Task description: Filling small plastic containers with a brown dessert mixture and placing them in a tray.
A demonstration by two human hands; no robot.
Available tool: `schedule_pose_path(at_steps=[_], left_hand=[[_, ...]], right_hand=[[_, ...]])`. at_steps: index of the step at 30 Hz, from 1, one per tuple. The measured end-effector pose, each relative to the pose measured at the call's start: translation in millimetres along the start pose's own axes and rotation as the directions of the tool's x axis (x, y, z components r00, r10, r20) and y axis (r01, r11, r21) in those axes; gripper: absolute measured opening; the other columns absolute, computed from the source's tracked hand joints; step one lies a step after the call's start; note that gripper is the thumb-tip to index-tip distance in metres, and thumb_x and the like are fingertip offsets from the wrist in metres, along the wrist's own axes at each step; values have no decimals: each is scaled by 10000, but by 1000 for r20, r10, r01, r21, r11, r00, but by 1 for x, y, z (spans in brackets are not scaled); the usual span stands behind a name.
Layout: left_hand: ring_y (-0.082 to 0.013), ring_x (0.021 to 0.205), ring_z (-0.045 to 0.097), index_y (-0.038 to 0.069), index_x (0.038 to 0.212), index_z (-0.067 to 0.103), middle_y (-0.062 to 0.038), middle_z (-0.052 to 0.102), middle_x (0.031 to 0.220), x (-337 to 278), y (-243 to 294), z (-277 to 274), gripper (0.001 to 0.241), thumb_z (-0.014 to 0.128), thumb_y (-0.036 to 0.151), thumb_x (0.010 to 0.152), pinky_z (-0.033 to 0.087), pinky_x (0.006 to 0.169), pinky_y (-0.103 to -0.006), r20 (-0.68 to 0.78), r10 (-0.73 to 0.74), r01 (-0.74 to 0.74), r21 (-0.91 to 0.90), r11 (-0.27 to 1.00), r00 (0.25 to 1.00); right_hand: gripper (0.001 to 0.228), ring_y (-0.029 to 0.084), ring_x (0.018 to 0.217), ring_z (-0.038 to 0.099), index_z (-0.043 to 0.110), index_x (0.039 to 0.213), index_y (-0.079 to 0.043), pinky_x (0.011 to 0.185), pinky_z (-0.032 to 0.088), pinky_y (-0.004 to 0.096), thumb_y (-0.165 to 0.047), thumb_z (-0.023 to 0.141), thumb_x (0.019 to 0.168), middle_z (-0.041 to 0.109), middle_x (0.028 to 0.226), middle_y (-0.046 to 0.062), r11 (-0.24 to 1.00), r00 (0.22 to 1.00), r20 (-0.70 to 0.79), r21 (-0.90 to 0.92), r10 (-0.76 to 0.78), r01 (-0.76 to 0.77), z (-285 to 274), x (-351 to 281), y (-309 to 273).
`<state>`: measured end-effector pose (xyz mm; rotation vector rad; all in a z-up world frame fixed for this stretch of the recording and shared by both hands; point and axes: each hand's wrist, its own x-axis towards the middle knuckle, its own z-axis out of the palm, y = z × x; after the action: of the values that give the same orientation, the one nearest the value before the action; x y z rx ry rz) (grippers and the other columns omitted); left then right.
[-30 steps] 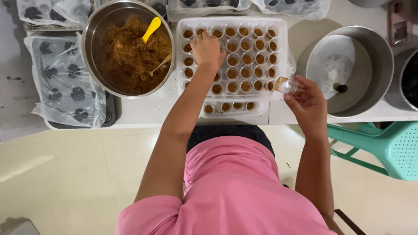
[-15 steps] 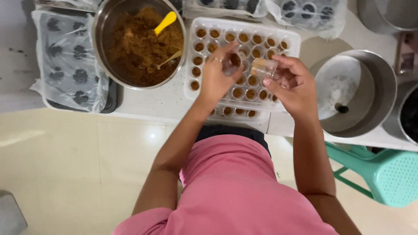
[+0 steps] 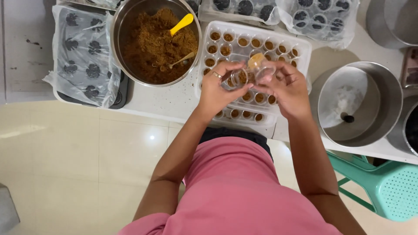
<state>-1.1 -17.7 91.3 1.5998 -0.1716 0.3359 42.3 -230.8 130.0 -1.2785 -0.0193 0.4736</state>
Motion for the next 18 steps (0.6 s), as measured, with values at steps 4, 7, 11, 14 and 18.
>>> schedule_pose_path(at_steps=[4,7,11,14,18], left_hand=[[-194,1225,718,97,1317,634,-129,711,1317,2,2,-4,547,917,35,853,616,1044,-312,27,21,-23,61,998,999],[-198,1261,700,112,1503,459,-120,702,1339,3,-1,-8,765,878,29,868,598,1055,-324,82,-87,84,50,995,993],[-232,1284,680,131,1574,334,-115,719,1317,3,-1,-9,954,876,14,798,558,1079,-369,181,-119,95,136,986,976],[-230,1266,704,142,1568,356,-111,715,1326,0,-5,-4,935,863,-5,797,598,1047,-355,198,-143,132,71,989,970],[-262,1318,663,120,1503,405,-141,569,1493,-8,-34,8,811,840,-50,839,613,1055,-351,178,18,-1,-97,995,984]], right_hand=[[323,247,1126,726,599,1307,-11,950,642,409,-78,689,1004,671,1240,96,999,999,-37,14,-35,36,-2,-1,-9],[332,257,1143,728,586,1306,-39,958,646,388,-74,698,995,674,1258,90,994,994,-77,-77,-83,77,-3,-6,-9],[434,213,1164,682,601,1378,-31,1011,612,362,-23,768,977,658,1280,97,914,975,28,-344,-218,215,-4,-15,-4],[508,192,1170,675,611,1405,-42,1014,610,350,-12,800,934,649,1296,94,826,966,111,-501,-234,258,16,-23,-27],[560,186,1056,702,647,1366,-77,898,623,323,-10,834,842,655,1260,111,693,988,80,-705,-129,148,32,-26,-53]])
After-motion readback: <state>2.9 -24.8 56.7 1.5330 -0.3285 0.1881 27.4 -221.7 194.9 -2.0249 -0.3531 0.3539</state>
